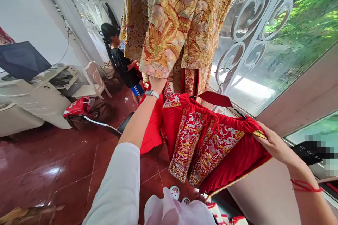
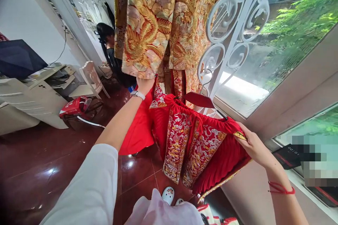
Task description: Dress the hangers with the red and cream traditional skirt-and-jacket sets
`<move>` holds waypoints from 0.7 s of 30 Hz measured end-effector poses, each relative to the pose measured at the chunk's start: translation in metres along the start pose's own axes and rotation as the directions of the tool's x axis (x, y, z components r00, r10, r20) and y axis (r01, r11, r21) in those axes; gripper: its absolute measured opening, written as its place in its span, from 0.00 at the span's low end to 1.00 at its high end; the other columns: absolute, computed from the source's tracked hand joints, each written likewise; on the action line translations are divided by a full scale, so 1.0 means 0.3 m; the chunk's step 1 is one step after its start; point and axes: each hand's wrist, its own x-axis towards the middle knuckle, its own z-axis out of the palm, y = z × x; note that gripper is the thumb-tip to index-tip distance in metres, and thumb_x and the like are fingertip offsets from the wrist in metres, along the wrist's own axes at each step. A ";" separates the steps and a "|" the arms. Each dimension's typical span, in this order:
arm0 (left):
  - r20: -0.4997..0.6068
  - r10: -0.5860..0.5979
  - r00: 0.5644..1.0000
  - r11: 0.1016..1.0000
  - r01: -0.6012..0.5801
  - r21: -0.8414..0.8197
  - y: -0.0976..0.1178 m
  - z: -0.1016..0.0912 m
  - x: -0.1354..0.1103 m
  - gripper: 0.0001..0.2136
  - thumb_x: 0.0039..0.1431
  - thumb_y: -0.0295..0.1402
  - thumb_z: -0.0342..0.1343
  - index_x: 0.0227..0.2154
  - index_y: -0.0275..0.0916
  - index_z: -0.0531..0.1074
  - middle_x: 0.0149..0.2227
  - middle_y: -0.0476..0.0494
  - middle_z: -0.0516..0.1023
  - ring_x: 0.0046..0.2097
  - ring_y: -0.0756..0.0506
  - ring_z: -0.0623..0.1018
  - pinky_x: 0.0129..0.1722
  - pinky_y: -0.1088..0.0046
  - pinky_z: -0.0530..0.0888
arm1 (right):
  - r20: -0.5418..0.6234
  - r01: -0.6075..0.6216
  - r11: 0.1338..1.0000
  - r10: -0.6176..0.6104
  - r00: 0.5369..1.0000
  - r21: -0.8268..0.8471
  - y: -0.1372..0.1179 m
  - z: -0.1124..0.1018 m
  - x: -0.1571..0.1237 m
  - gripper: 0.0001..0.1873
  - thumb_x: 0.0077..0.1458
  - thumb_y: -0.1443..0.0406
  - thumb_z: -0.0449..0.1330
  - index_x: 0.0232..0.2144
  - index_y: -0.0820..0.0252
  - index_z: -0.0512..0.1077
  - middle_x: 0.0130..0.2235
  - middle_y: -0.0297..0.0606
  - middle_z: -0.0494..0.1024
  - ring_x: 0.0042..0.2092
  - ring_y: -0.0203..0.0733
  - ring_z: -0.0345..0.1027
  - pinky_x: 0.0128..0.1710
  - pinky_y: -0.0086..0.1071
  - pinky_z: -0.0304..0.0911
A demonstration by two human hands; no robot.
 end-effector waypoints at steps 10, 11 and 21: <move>0.135 0.148 0.980 0.988 -0.153 0.026 0.159 -0.020 -0.094 0.16 0.69 0.37 0.48 0.47 0.35 0.77 0.48 0.31 0.81 0.55 0.34 0.77 0.55 0.57 0.70 | -0.070 0.019 0.998 -0.024 0.997 -0.068 0.011 0.059 0.016 0.28 0.63 0.52 0.52 0.60 0.58 0.65 0.52 0.47 0.79 0.50 0.53 0.75 0.47 0.37 0.71; 0.141 0.173 0.975 0.983 -0.180 0.042 0.182 -0.044 -0.121 0.16 0.69 0.37 0.47 0.46 0.35 0.78 0.47 0.31 0.82 0.53 0.34 0.78 0.54 0.57 0.71 | -0.099 0.014 0.996 -0.023 0.995 -0.091 0.009 0.074 0.016 0.28 0.63 0.53 0.51 0.60 0.58 0.66 0.49 0.46 0.80 0.49 0.52 0.76 0.45 0.37 0.72; 0.371 0.304 0.877 0.882 -0.406 0.238 0.187 -0.291 -0.305 0.15 0.69 0.28 0.46 0.44 0.35 0.79 0.35 0.33 0.82 0.38 0.37 0.82 0.36 0.64 0.73 | -0.432 -0.173 0.969 0.082 0.898 -0.175 -0.038 0.177 0.018 0.23 0.59 0.60 0.50 0.54 0.56 0.71 0.35 0.41 0.81 0.30 0.44 0.73 0.30 0.32 0.65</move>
